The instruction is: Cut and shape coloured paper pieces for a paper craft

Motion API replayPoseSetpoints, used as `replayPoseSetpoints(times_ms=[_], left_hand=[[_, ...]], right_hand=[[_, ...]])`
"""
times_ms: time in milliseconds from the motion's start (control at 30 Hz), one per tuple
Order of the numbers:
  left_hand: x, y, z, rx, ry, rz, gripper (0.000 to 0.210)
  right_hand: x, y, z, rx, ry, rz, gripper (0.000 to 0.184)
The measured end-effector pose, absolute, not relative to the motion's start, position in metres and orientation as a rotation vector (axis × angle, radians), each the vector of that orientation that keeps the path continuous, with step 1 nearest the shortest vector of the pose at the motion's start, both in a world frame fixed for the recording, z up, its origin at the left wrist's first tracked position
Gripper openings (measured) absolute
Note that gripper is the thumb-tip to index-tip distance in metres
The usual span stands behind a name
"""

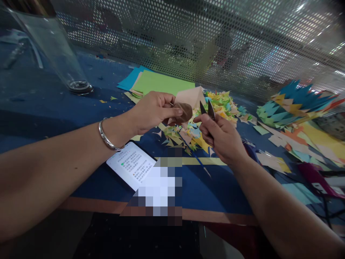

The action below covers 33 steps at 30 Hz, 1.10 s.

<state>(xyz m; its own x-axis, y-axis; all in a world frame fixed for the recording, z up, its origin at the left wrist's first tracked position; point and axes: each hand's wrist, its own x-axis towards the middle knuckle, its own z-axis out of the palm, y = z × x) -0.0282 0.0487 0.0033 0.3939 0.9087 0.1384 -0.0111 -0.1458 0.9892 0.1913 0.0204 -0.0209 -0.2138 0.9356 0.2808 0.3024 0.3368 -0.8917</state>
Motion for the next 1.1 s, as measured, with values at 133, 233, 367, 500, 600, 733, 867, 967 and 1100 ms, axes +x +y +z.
replayPoseSetpoints(times_ms=[133,233,367,500,600,733,867,967,1100], left_hand=[[-0.028,0.0485,0.002,1.46,0.809,1.011,0.002],[-0.0281,0.0493,0.0008,1.475,0.797,1.015,0.009],[-0.029,0.051,0.0001,1.528,0.771,1.024,0.008],[-0.0298,0.0519,0.0004,1.549,0.741,1.034,0.012],[-0.0301,0.051,0.0015,1.565,0.763,1.001,0.014],[-0.0299,0.0492,0.0029,1.608,0.77,0.932,0.014],[-0.0293,0.0492,0.0026,1.61,0.749,0.922,0.015],[-0.0295,0.0501,0.0013,1.613,0.732,0.915,0.014],[-0.0302,0.0515,-0.0014,1.618,0.704,0.901,0.013]], right_hand=[[0.1911,0.0172,-0.0154,-1.066,-1.527,1.176,0.052],[0.1913,0.0173,-0.0151,-1.072,-1.531,1.155,0.049],[0.1899,0.0178,-0.0151,-1.064,-1.555,1.123,0.043],[0.1876,0.0162,-0.0128,-1.037,-1.515,1.171,0.038],[0.1876,0.0148,-0.012,-1.012,-1.488,1.226,0.038],[0.1889,0.0147,-0.0136,-1.006,-1.492,1.279,0.039],[0.1887,0.0151,-0.0155,-1.005,-1.488,1.28,0.038],[0.1878,0.0145,-0.0154,-1.004,-1.474,1.291,0.039],[0.1873,0.0129,-0.0152,-1.011,-1.452,1.309,0.038]])
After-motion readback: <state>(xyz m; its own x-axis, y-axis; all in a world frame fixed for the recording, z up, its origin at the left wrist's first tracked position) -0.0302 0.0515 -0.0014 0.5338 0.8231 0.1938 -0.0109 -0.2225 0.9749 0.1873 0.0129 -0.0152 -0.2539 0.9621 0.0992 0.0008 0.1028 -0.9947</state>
